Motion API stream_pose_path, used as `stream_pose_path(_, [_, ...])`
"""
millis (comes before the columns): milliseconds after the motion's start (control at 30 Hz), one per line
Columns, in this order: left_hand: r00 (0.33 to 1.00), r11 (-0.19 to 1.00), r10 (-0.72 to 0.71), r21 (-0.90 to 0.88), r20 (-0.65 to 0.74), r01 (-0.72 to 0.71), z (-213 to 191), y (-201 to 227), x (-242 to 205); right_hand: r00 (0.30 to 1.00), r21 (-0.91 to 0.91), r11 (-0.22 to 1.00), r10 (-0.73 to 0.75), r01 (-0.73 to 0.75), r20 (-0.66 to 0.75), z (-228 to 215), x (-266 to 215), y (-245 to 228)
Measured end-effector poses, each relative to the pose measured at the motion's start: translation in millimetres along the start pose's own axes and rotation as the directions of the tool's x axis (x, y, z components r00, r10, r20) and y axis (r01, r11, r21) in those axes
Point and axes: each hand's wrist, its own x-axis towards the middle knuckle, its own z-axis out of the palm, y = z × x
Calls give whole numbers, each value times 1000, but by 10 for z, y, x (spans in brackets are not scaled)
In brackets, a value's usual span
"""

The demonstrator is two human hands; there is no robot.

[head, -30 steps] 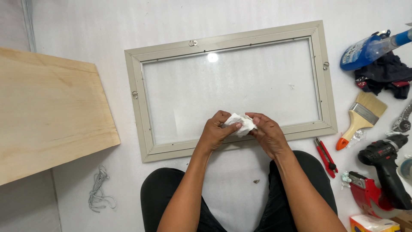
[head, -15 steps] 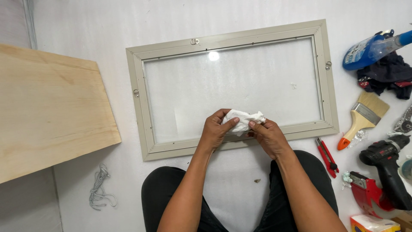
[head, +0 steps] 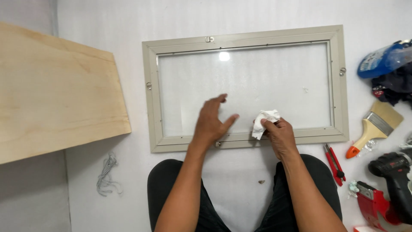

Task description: Cleaning a picture frame and its glass using a brush, glass cleaner, and a cloth

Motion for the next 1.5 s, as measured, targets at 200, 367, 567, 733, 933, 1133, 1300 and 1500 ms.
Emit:
stream_pose_path(200, [926,942,-34,296,-377,156,-1125,-1007,-163,836,-538,768,-513,347,-194,-262,121,179])
stream_pose_path(367, [926,872,-367,317,-83,374,-1416,-1036,-876,648,-854,345,-762,390,-13,-596,498,154])
stream_pose_path(567, [962,854,-218,445,-164,269,-1149,-1385,-1291,763,-907,62,-566,416,312,421,202,356])
stream_pose_path(733, [966,870,-152,436,-211,232,-1147,-1555,-1229,774,-753,185,-218,631,595,1855,-575,715])
stream_pose_path(933, [974,835,-77,521,-211,179,-1164,-1558,-1235,725,-727,29,55,686,687,1811,-557,495])
stream_pose_path(1133, [976,827,-71,535,-204,172,-1175,-1521,-1347,924,-924,-198,-141,326,356,319,234,489])
stream_pose_path(1300, [960,858,-51,480,-275,183,-1072,-1718,-1183,875,-931,-197,-325,308,358,386,373,302])
stream_pose_path(1500, [727,929,-278,16,-628,369,-1384,-813,-321,751,-905,77,-589,418,296,611,580,396])
